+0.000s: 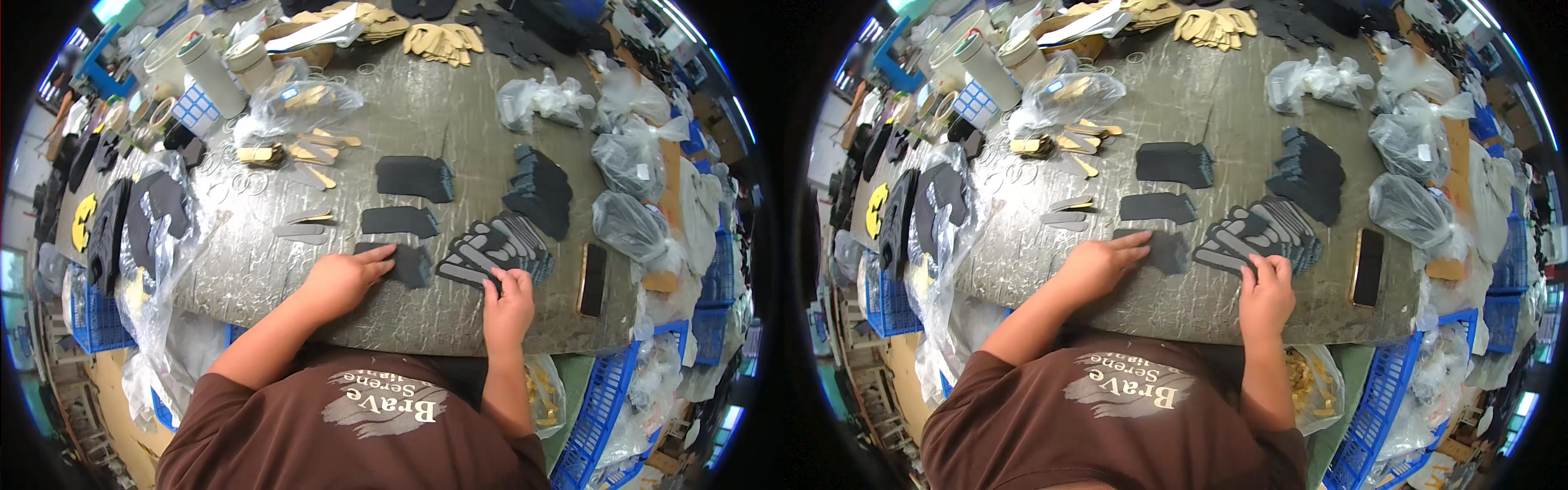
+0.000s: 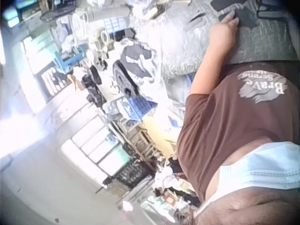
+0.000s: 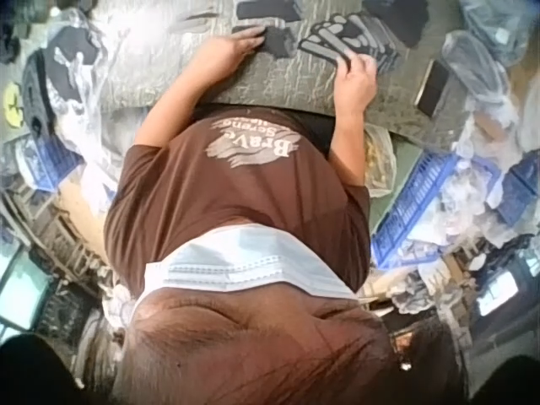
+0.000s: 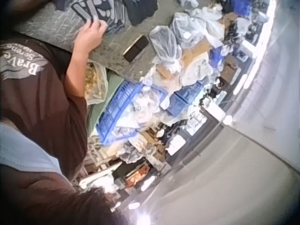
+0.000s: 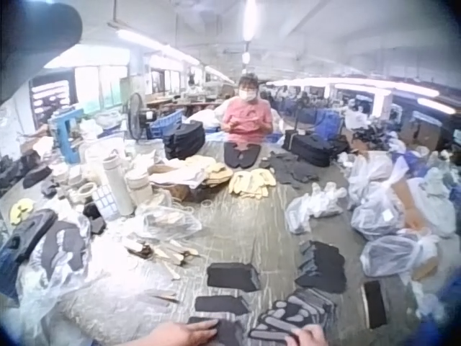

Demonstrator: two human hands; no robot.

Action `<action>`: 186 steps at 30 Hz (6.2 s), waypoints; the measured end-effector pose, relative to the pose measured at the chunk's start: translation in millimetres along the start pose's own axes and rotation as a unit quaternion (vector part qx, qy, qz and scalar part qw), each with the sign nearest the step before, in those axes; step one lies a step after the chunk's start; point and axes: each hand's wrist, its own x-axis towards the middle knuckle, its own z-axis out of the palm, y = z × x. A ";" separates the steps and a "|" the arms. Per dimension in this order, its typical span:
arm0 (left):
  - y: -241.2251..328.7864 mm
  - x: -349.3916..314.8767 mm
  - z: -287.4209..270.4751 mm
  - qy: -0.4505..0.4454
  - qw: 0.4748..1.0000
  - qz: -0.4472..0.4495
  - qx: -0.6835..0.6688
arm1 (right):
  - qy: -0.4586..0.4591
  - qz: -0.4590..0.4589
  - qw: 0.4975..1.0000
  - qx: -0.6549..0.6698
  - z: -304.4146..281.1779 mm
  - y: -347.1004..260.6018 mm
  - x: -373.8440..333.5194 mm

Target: Applying small adhesive or reinforcement strips to black fabric shoe upper components.

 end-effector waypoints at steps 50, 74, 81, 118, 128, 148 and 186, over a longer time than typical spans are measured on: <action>30.3 -21.3 12.5 0.040 0.865 -0.094 -0.491 | -0.365 0.257 0.593 0.670 47.8 -57.3 -41.2; -18.9 -48.3 0.1 0.211 0.791 -0.320 -0.476 | -0.251 0.082 0.894 0.363 32.5 -47.9 -23.5; -13.4 -38.5 -0.9 0.062 0.873 -0.322 -0.361 | -0.154 -0.302 0.936 0.089 49.9 -45.7 -32.1; -6.9 -38.8 10.2 0.107 0.887 -0.103 -0.436 | -0.015 -0.035 0.996 0.078 -13.1 -21.4 -7.5; 35.0 -18.4 9.6 0.060 0.973 0.096 -0.200 | -0.276 -0.003 0.869 0.411 19.3 -77.8 -26.0; 30.7 -24.9 11.7 0.066 0.975 0.087 -0.196 | -0.394 0.187 0.744 0.506 25.3 -79.1 -32.7; 27.9 -22.9 21.1 0.033 0.905 0.105 -0.412 | -0.376 0.254 0.655 0.604 33.2 -69.3 -37.6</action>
